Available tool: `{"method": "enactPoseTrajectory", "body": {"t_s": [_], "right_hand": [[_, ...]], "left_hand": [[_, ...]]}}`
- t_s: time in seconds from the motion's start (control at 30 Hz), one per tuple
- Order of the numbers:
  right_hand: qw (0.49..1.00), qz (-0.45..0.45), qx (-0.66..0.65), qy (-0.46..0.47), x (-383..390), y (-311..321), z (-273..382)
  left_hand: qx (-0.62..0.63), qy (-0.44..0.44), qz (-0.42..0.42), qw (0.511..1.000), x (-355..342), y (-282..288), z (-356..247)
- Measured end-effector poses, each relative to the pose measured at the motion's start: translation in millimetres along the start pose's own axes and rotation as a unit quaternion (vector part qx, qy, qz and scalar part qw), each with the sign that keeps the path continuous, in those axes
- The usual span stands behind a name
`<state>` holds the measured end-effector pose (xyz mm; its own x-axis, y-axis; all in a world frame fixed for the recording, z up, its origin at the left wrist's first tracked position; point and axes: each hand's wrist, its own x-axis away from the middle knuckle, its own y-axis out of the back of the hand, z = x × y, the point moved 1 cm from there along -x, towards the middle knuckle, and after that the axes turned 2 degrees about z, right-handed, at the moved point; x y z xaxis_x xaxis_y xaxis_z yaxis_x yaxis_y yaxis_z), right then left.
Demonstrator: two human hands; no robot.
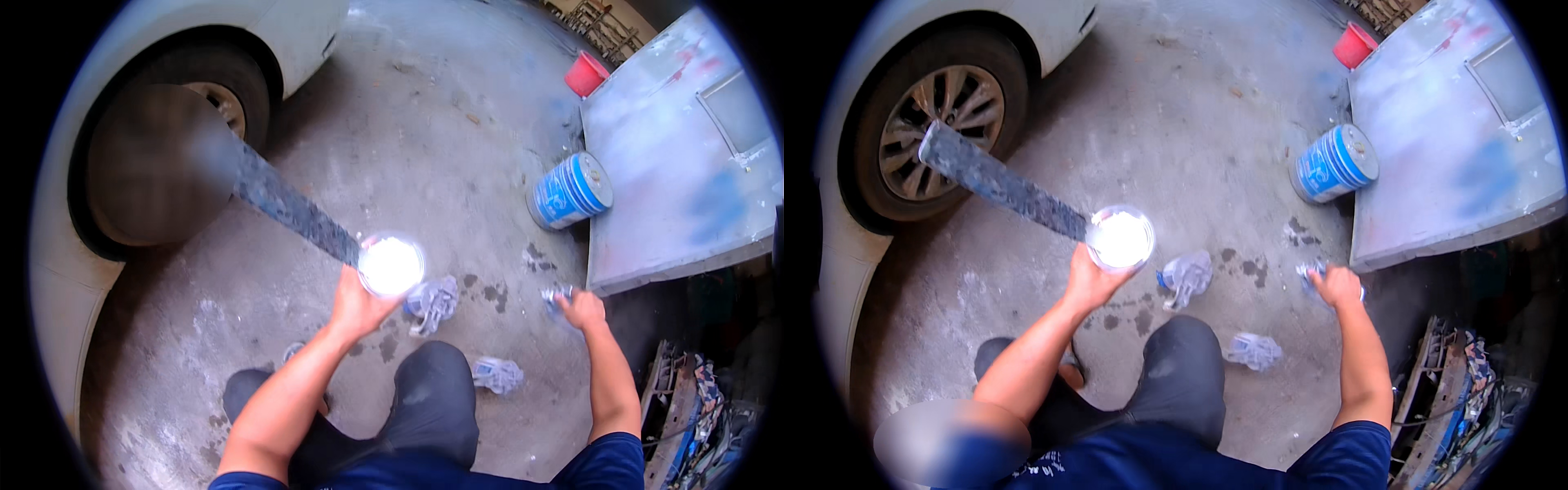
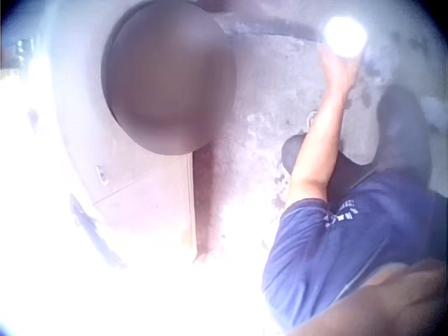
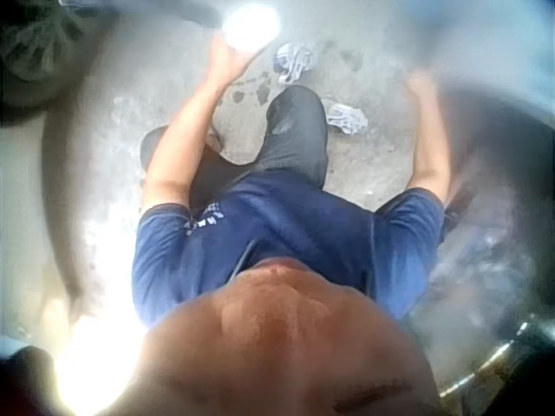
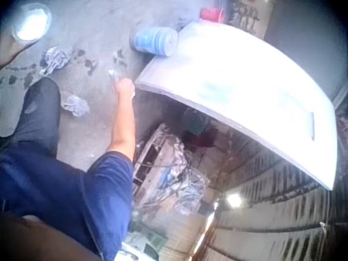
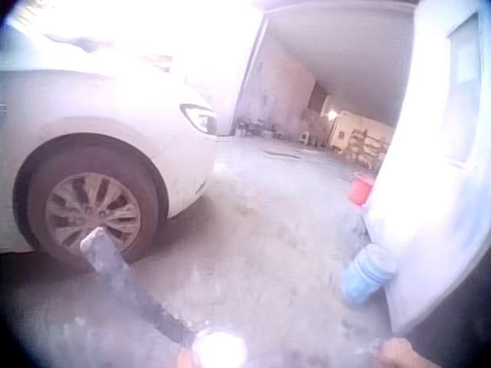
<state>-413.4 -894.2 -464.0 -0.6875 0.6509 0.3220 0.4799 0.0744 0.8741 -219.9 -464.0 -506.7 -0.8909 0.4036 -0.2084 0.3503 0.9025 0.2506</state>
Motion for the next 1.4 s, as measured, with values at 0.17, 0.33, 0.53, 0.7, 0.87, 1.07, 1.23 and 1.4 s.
{"method": "enactPoseTrajectory", "body": {"t_s": [0.17, 0.33, 0.53, 0.7, 0.87, 1.07, 1.23, 1.4], "right_hand": [[0.949, -0.104, -0.215, 0.204, 20, 90, 22], [0.869, -0.166, -0.314, 0.345, 54, 180, 58], [0.824, -0.300, -0.250, 0.411, 78, 241, 92], [0.798, -0.328, -0.181, 0.471, 91, 258, 124], [0.789, -0.334, -0.146, 0.494, 99, 263, 144], [0.788, -0.333, -0.126, 0.502, 99, 263, 149], [0.789, -0.332, -0.113, 0.504, 99, 262, 149], [0.799, -0.336, -0.101, 0.488, 102, 261, 155]], "left_hand": [[-0.021, -0.011, 0.021, 0.999, 2, -7, 7], [-0.013, 0.003, 0.029, 0.999, 1, -21, 11], [-0.031, -0.011, 0.046, 0.998, 8, -35, 10], [-0.035, -0.025, 0.052, 0.998, 12, -35, 4], [-0.022, -0.010, 0.048, 0.999, 11, -33, 1], [-0.016, -0.016, 0.053, 0.998, 10, -32, 0], [-0.013, -0.033, 0.036, 0.999, 10, -34, 2], [-0.006, -0.031, 0.034, 0.999, 8, -33, 0]]}}
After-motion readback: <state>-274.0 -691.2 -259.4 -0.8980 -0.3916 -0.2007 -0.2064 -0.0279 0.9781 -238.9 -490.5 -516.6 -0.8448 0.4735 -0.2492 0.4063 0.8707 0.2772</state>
